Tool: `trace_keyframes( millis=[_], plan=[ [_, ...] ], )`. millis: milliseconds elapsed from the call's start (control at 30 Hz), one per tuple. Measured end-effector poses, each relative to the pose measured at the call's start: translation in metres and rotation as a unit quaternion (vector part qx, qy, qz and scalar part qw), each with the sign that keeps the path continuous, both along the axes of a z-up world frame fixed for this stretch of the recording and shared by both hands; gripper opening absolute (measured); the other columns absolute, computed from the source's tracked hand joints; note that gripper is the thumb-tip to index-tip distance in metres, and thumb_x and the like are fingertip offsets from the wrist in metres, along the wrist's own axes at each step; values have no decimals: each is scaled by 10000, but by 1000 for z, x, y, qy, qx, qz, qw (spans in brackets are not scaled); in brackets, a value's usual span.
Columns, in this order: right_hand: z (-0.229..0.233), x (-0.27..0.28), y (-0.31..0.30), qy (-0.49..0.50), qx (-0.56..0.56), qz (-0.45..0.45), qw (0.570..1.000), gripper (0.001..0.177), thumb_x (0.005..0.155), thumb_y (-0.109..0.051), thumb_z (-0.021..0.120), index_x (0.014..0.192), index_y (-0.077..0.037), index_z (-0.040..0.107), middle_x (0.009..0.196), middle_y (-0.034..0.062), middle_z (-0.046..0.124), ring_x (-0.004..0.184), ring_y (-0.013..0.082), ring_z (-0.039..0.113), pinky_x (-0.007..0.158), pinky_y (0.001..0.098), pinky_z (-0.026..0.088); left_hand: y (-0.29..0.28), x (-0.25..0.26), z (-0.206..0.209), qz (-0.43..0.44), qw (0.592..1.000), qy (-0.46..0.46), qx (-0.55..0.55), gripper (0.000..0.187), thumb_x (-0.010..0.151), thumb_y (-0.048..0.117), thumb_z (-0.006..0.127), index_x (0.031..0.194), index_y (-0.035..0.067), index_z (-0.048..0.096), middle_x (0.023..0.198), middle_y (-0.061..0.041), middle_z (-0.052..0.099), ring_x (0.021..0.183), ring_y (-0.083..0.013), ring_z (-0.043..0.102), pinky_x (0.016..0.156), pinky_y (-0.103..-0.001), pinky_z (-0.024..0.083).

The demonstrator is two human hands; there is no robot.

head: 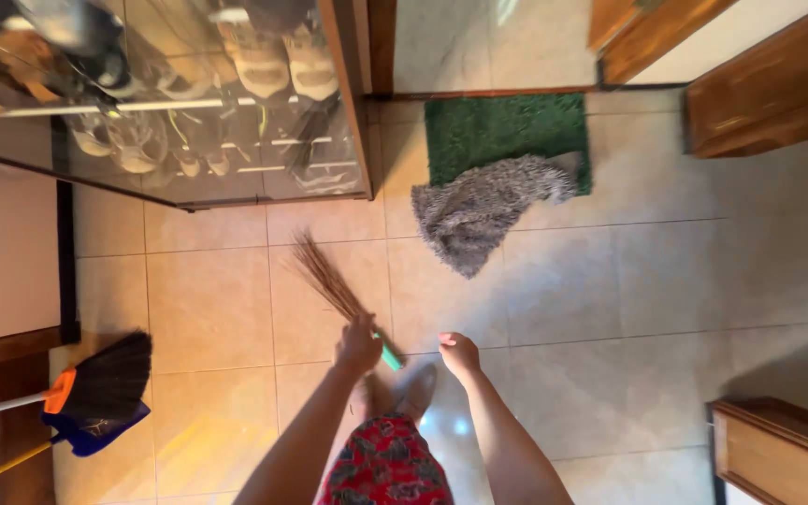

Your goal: Sweeping the tiled floor with a broom and dustpan, then unlocking the front door to shake out an entryway mat.

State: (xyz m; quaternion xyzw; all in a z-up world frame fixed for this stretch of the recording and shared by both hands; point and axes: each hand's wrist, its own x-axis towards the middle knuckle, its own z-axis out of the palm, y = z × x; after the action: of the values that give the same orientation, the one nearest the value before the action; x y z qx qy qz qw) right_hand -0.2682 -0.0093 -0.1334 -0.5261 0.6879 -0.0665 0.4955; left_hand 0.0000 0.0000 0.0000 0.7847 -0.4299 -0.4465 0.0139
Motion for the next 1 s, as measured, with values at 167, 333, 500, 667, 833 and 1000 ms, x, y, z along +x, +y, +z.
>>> trace_keyframes(
  millis=[167,333,500,667,833,1000],
  plan=[
    [-84,21,23,59,68,50,995,350,846,-158,667,1186,-110,736,1149,112,766,1093,245,718,959,340,548,38,6,-89,-10,1000,22,13,582,875,218,604,1447,216,494,1532,-89,446,1399,-354,434,1102,-516,437],
    [-152,36,45,99,104,85,986,403,824,-171,676,1220,-113,717,1191,182,715,1127,308,686,974,381,543,42,10,-134,-8,997,33,71,616,881,236,621,1474,249,457,1569,-90,381,1453,-340,355,1121,-525,390],
    [-228,46,64,106,40,185,976,400,846,-203,677,1225,-73,674,1260,193,659,1254,342,578,1083,401,454,39,12,-202,4,998,35,46,567,900,225,562,1463,231,495,1579,-96,409,1460,-335,379,1134,-514,400],
    [-251,70,60,86,77,167,979,474,803,-139,655,1274,-84,655,1326,202,611,1262,347,561,1080,399,451,39,10,-248,5,998,31,61,575,918,256,543,1487,232,463,1566,-99,410,1455,-330,376,1116,-521,404],
    [-276,94,67,97,119,204,967,416,822,-135,641,1233,-131,704,1337,179,601,1234,343,582,1047,419,478,49,15,-297,11,996,28,84,571,922,260,544,1487,253,469,1567,-111,394,1459,-337,358,1121,-512,401],
    [-305,119,80,166,21,238,957,491,843,-304,745,1277,-122,605,1176,142,651,1123,329,639,941,454,547,68,26,-330,27,997,22,70,555,899,232,565,1452,234,514,1578,-95,401,1463,-331,361,1130,-510,393]
  ],
)
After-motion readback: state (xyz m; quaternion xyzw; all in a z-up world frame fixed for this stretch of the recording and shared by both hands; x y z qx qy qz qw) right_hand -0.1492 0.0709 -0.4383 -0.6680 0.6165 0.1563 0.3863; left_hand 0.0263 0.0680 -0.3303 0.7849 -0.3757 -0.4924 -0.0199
